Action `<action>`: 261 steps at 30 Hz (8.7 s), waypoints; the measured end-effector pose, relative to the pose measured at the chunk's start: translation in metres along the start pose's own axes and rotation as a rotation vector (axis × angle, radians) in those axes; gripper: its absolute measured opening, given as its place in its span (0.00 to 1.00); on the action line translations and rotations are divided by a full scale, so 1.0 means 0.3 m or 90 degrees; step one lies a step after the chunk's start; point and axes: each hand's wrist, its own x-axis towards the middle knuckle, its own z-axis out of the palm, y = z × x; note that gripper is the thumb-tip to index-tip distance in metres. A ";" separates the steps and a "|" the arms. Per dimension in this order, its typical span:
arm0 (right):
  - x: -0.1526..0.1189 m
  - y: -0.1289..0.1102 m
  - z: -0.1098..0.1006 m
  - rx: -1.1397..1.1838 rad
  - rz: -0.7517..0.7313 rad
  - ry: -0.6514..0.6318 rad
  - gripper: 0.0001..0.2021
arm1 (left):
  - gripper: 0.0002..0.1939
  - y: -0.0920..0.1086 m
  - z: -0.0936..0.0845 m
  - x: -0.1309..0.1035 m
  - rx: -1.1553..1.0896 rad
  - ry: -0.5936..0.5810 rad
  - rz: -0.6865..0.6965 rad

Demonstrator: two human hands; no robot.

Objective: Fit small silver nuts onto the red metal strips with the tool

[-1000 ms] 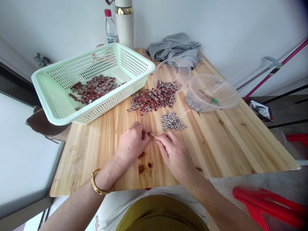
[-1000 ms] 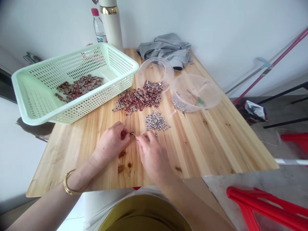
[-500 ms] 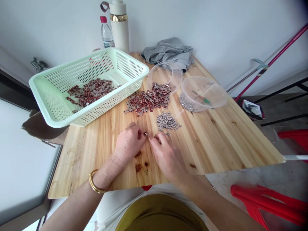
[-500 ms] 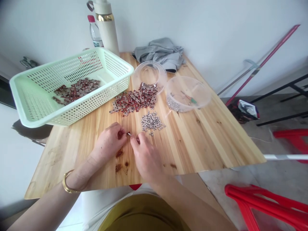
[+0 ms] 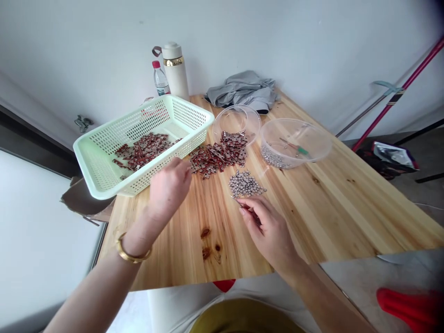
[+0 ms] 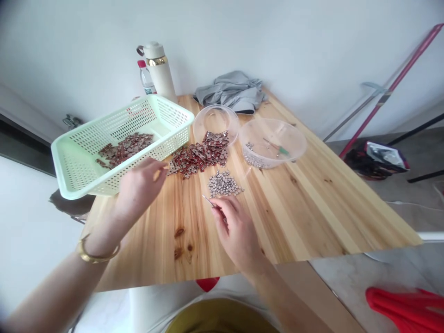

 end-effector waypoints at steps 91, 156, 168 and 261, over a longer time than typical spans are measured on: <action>0.058 0.029 0.024 -0.144 -0.028 -0.152 0.09 | 0.06 0.112 0.164 -0.228 -0.236 -0.128 -0.069; 0.130 0.058 -0.036 -0.203 -0.009 -0.131 0.05 | 0.05 0.073 0.162 -0.245 -0.244 -0.069 -0.015; 0.174 0.058 0.005 -0.361 -0.034 -0.262 0.07 | 0.05 0.074 0.156 -0.243 -0.226 -0.052 -0.053; 0.199 0.017 0.043 -0.141 -0.103 -0.238 0.06 | 0.02 0.074 0.152 -0.246 -0.198 -0.107 -0.050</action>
